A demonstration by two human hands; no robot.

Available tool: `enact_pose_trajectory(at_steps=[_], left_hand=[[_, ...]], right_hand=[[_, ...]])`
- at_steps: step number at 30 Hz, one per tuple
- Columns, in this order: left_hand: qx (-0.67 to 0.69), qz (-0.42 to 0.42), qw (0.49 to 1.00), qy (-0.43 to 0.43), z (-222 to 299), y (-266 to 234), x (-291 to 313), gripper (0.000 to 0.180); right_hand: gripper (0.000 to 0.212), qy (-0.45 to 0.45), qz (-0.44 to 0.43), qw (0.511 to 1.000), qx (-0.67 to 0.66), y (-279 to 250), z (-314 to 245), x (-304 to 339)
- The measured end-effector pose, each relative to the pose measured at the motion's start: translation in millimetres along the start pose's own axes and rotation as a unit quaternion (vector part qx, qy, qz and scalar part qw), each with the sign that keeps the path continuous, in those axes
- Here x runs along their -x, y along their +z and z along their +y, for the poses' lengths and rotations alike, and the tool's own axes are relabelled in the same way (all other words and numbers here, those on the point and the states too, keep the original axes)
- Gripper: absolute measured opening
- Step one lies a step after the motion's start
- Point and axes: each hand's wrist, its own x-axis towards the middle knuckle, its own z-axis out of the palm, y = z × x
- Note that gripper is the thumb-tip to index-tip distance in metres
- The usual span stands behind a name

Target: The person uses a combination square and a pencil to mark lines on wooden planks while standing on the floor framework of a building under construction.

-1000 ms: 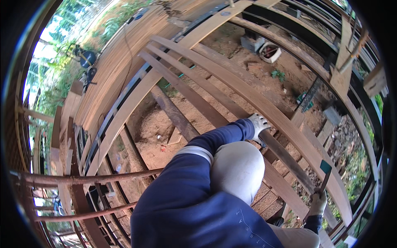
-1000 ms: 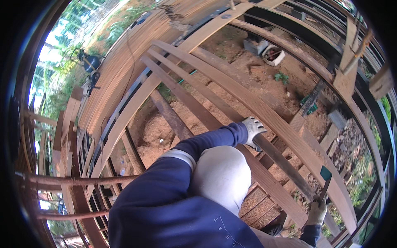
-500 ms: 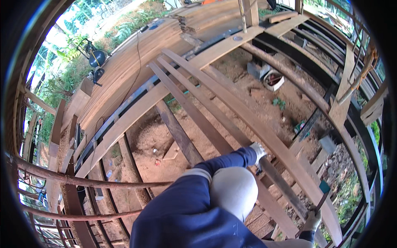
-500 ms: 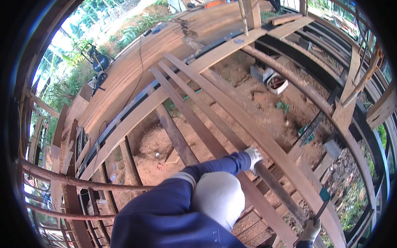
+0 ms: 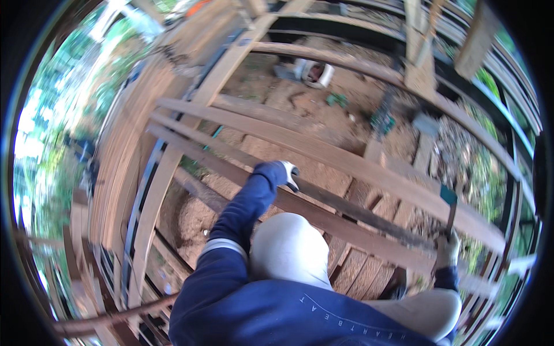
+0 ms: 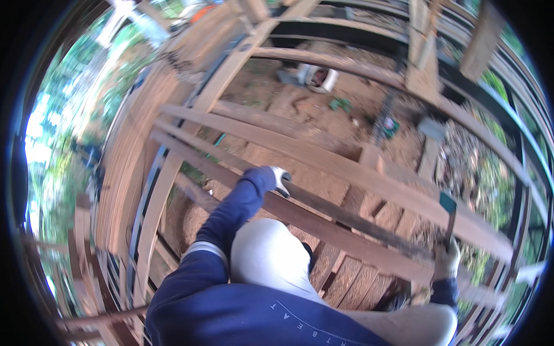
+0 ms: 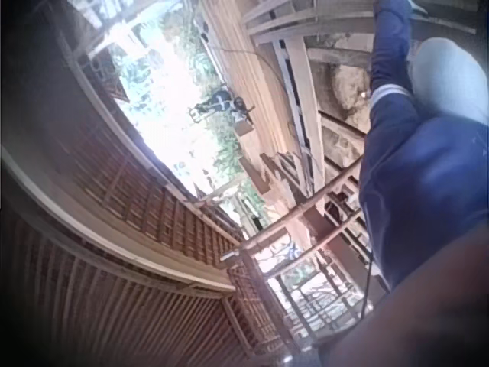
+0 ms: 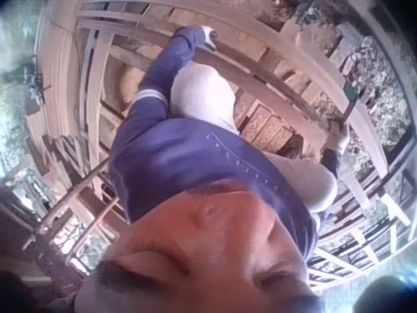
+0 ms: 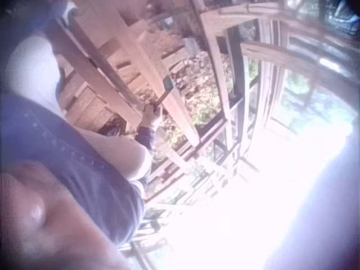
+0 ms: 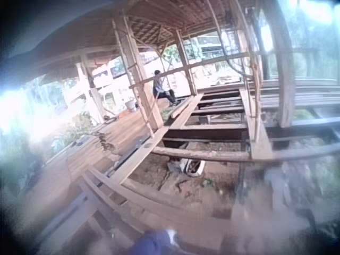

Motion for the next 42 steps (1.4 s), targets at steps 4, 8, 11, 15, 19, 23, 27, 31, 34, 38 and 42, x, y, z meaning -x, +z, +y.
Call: enact_pose_trajectory(at_steps=[4, 8, 11, 15, 19, 23, 27, 31, 34, 38, 42], left_hand=[[0.019, 0.176, 0.983, 0.051, 55.3, -22.6, -31.6, 0.113], [-0.251, 0.115, 0.961, 0.021, 108.4, -72.7, -59.5, 0.127], [-0.350, -0.005, 0.935, -0.051, 108.9, -98.0, -86.9, 0.135], [-0.365, -0.032, 0.928, -0.074, 75.9, -87.5, -119.2, 0.133], [-0.278, 0.025, 0.959, -0.055, 73.9, -70.3, -130.3, 0.111], [-0.273, 0.016, 0.959, -0.072, 74.0, -72.1, -126.5, 0.105], [-0.275, 0.018, 0.960, -0.052, 101.1, -74.9, -124.7, 0.103], [-0.275, 0.005, 0.961, 0.019, 174.0, -78.6, -123.1, 0.101], [-0.268, 0.004, 0.961, 0.063, 209.2, -75.9, -129.9, 0.100], [-0.179, -0.019, 0.979, 0.095, 217.2, -90.6, -142.8, 0.102], [-0.193, -0.089, 0.974, 0.075, 196.9, -87.2, -159.8, 0.107]], right_hand=[[0.024, 0.028, -0.011, 0.998, 0.061, -16.2, -3.9, 17.8], [0.025, 0.057, -0.004, 0.998, 0.041, -30.7, -9.4, 49.0], [0.028, 0.096, 0.030, 0.995, 0.016, -49.4, -19.6, 77.0], [0.030, 0.113, 0.052, 0.992, 0.001, -71.8, 1.8, 114.1], [0.028, 0.133, 0.096, 0.986, -0.035, -79.6, 6.8, 140.0], [0.028, 0.146, 0.091, 0.985, -0.020, -80.3, 0.5, 146.1], [0.029, 0.169, 0.095, 0.981, -0.022, -79.0, 1.1, 143.8], [0.028, 0.163, 0.089, 0.981, -0.051, -69.2, 1.6, 133.7], [0.027, 0.138, 0.055, 0.989, -0.020, -67.7, -11.7, 123.7], [0.027, 0.100, 0.012, 0.991, 0.087, -74.5, -46.9, 118.3], [0.026, 0.085, -0.021, 0.973, 0.214, -92.7, -80.8, 121.5]])
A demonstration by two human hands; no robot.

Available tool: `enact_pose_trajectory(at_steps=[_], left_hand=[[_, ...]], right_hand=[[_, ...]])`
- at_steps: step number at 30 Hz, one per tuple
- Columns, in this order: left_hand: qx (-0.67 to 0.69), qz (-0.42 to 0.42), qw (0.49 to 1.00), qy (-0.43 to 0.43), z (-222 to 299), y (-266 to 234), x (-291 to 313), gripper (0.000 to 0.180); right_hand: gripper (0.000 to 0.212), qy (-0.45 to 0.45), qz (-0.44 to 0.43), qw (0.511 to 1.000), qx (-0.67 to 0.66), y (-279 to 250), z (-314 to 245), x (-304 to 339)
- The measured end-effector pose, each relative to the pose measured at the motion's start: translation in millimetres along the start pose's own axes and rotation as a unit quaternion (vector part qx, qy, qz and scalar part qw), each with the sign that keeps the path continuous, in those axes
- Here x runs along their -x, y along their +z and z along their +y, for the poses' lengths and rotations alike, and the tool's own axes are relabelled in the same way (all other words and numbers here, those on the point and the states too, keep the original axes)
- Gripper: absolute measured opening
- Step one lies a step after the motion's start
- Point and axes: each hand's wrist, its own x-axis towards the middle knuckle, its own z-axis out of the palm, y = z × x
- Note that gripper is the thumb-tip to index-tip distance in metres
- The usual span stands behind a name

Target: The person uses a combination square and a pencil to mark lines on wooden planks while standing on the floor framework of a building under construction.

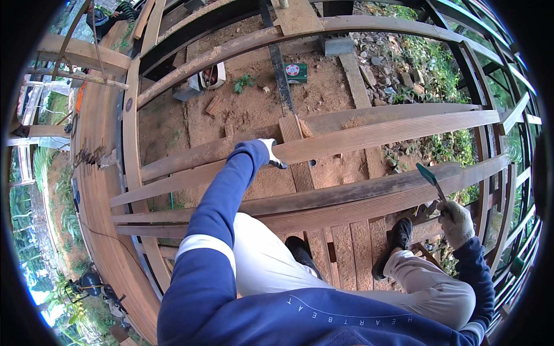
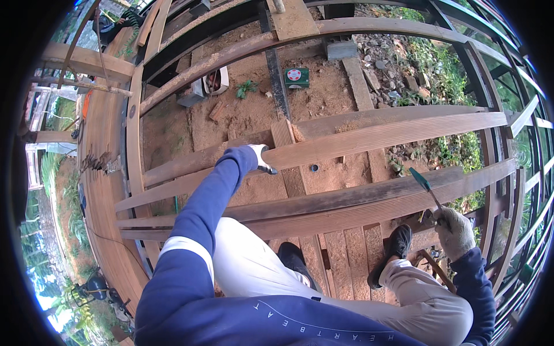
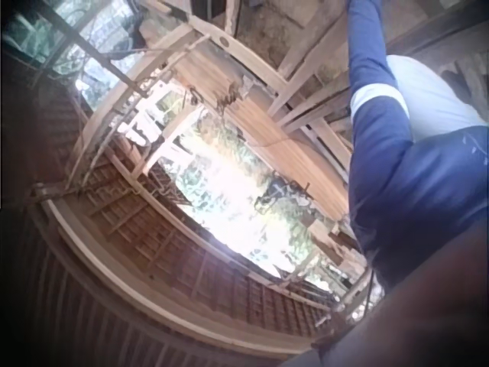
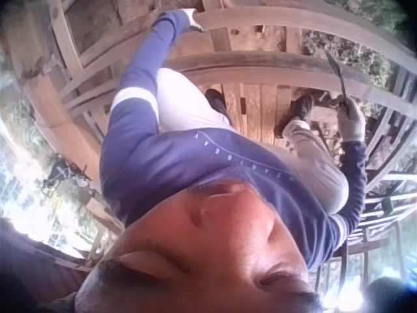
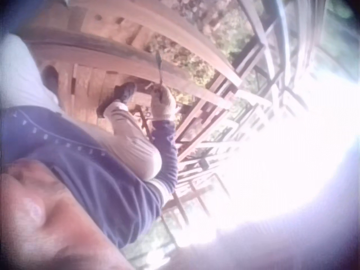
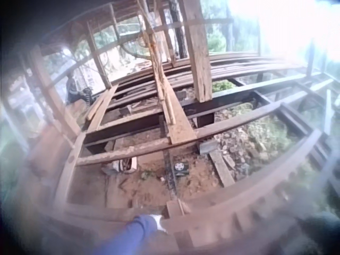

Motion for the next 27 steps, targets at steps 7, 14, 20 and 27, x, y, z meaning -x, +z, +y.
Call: enact_pose_trajectory(at_steps=[7, 14, 20, 27], left_hand=[[0.028, 0.004, 0.999, 0.029, -22.5, 14.7, -22.3, 0.107], [0.052, 0.105, 0.993, -0.016, -4.3, 28.5, 17.9, 0.104], [-0.026, 0.182, 0.982, -0.050, 13.4, 46.7, 42.9, 0.117], [-0.073, 0.231, 0.969, -0.051, 17.4, 62.0, 40.9, 0.113]], right_hand=[[0.024, 0.005, -0.031, 0.999, -0.021, 20.3, -23.5, -31.4], [0.031, 0.071, 0.012, 0.938, -0.338, 106.7, -62.1, -86.9], [0.025, 0.067, -0.014, 0.931, -0.358, 120.1, -72.3, -114.1], [0.019, 0.056, -0.030, 0.905, -0.420, 150.6, -80.3, -136.4]])
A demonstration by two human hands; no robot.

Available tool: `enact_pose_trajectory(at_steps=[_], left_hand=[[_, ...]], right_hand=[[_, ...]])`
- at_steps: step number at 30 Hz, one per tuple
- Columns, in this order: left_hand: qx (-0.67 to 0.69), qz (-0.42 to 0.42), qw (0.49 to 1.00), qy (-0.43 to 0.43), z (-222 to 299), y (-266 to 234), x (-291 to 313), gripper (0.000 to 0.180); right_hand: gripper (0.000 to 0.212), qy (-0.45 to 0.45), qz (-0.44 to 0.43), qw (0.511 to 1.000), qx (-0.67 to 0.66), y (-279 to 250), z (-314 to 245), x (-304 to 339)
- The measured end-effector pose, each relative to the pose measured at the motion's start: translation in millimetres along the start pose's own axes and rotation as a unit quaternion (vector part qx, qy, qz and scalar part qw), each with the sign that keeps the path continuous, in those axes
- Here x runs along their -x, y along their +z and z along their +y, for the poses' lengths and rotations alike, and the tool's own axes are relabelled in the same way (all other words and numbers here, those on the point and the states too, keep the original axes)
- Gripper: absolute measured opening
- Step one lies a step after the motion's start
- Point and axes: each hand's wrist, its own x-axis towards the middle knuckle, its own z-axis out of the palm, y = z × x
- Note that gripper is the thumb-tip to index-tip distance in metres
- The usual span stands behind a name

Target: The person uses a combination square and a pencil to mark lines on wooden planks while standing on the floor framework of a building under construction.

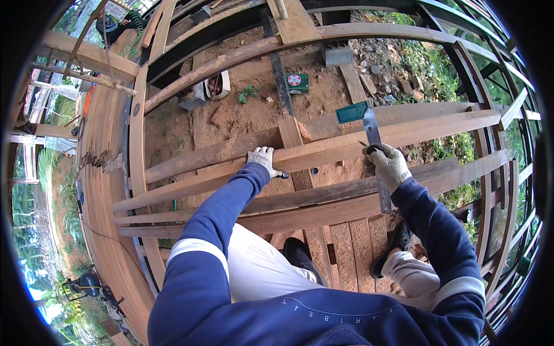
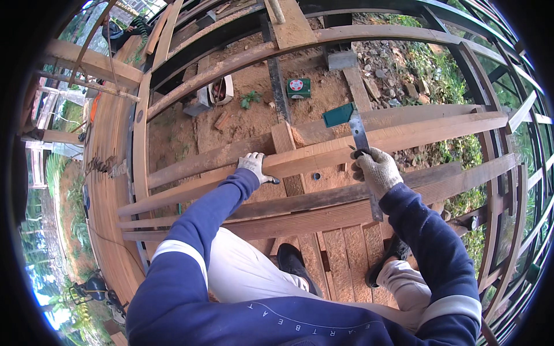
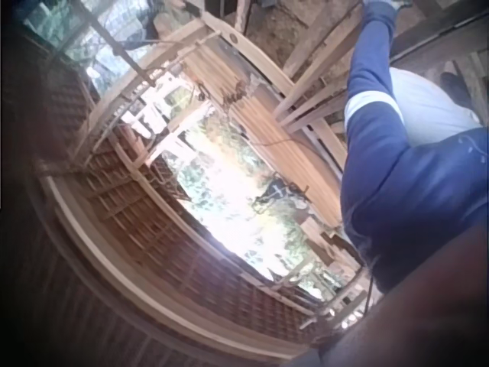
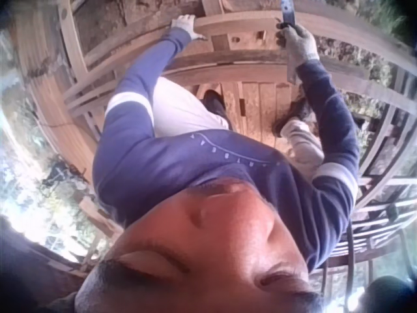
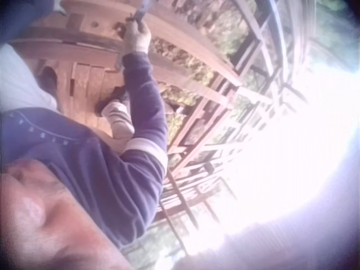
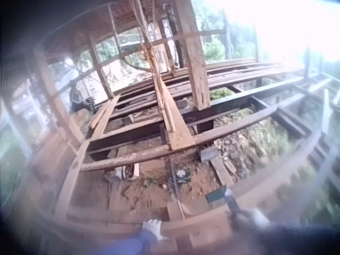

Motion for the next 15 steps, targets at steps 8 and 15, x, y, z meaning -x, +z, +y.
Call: enact_pose_trajectory(at_steps=[8, 15], left_hand=[[-0.062, 0.058, 0.994, -0.062, 7.0, 11.2, -15.4, 0.104], [-0.090, 0.010, 0.995, -0.028, 5.9, 13.2, -21.7, 0.096]], right_hand=[[0.018, 0.054, -0.035, 0.994, -0.089, 47.8, 25.8, -17.5], [0.019, 0.128, -0.124, 0.973, -0.144, 93.4, 46.8, -26.2]])
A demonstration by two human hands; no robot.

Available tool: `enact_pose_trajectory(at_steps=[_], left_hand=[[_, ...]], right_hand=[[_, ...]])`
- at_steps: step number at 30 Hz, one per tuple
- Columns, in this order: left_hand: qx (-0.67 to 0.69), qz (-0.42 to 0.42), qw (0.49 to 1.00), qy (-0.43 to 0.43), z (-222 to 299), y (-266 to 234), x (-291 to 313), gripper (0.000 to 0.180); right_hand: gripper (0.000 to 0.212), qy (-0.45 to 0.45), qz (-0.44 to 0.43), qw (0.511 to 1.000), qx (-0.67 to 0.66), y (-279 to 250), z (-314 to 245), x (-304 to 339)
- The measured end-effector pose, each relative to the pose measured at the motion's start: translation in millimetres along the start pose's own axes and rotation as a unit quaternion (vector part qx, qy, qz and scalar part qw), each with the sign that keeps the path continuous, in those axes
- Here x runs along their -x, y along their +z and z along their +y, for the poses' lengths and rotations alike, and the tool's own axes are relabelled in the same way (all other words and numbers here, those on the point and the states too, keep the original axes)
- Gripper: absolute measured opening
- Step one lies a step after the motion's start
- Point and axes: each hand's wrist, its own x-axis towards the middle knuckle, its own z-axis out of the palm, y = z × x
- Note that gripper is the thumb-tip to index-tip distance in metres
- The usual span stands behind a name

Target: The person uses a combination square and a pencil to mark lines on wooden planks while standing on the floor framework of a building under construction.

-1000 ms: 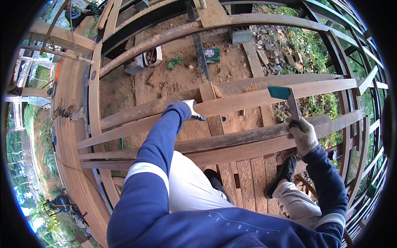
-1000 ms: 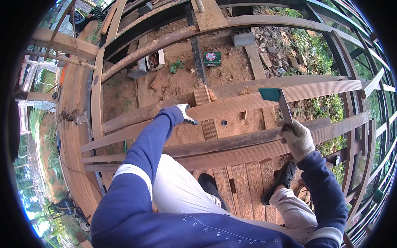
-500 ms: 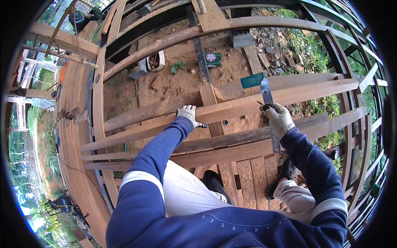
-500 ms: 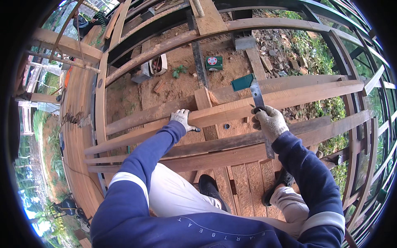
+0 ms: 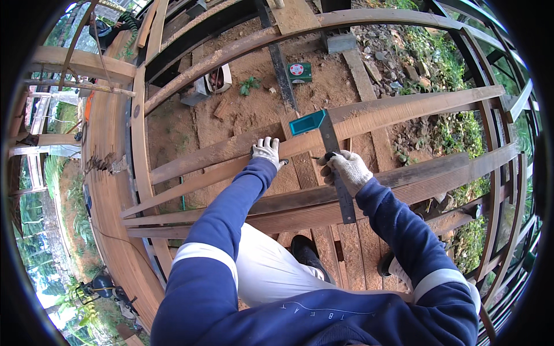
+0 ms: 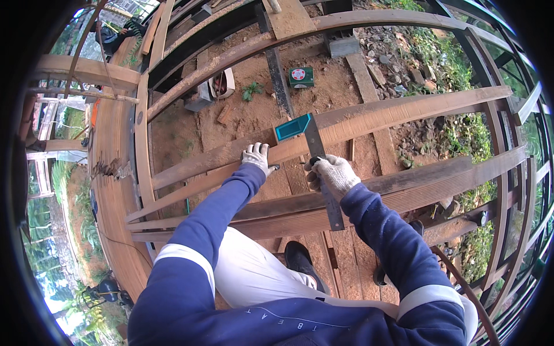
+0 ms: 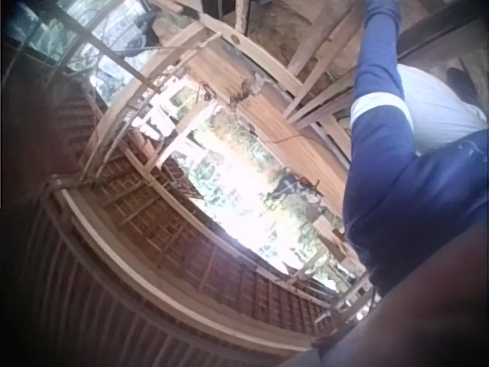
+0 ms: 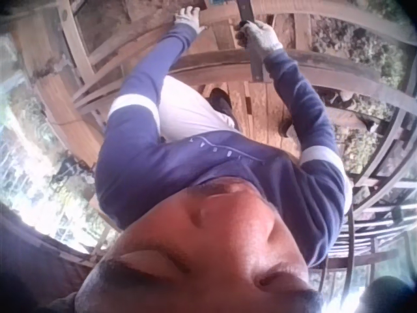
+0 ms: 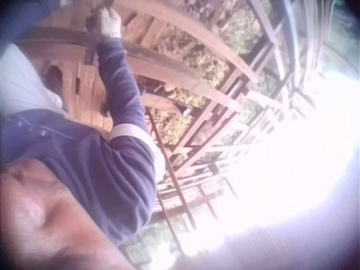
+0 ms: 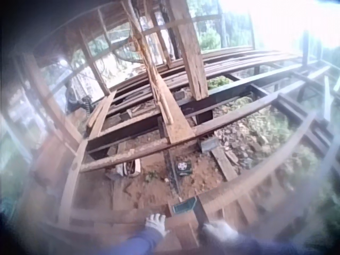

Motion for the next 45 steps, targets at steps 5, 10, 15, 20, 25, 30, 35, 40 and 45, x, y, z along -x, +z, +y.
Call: enact_pose_trajectory(at_steps=[5, 10, 15, 20, 25, 30, 35, 40, 45], left_hand=[[0.216, -0.058, 0.970, 0.093, -34.0, 8.6, -47.2, 0.076], [0.589, 0.120, 0.797, 0.065, -74.3, -1.9, -75.2, 0.032], [0.373, -0.014, 0.908, 0.191, 27.3, -78.9, -53.8, 0.052], [0.362, -0.002, 0.914, 0.185, 30.5, -77.5, -69.0, 0.041], [0.314, 0.006, 0.945, 0.095, 30.0, -50.9, -103.3, 0.030], [0.473, -0.028, 0.877, 0.081, -6.4, -11.5, -133.8, 0.033], [0.376, -0.053, 0.921, 0.084, 52.6, -32.0, -132.0, 0.033], [0.421, -0.015, 0.897, 0.134, 21.2, -24.7, -130.3, 0.037], [0.369, -0.038, 0.920, 0.127, 23.4, -23.9, -143.9, 0.044]], right_hand=[[0.018, 0.004, -0.046, 0.998, -0.033, -4.7, 26.2, -12.2], [0.015, 0.003, -0.115, 0.990, -0.078, 6.4, 35.6, -21.1], [0.015, -0.012, -0.093, 0.994, -0.057, -12.4, 35.4, -15.8], [0.021, -0.109, 0.069, 0.989, 0.071, 1.2, 46.3, -20.7], [0.026, -0.250, 0.158, 0.866, 0.403, -19.1, 43.8, 9.5], [0.019, -0.338, 0.128, 0.767, 0.530, -3.0, 38.7, 22.0], [0.019, -0.349, 0.172, 0.728, 0.564, -24.4, 48.9, 22.5], [0.021, -0.358, 0.157, 0.728, 0.563, -5.7, 46.1, 19.8], [0.022, -0.350, 0.161, 0.734, 0.559, -5.4, 46.0, 20.0]])
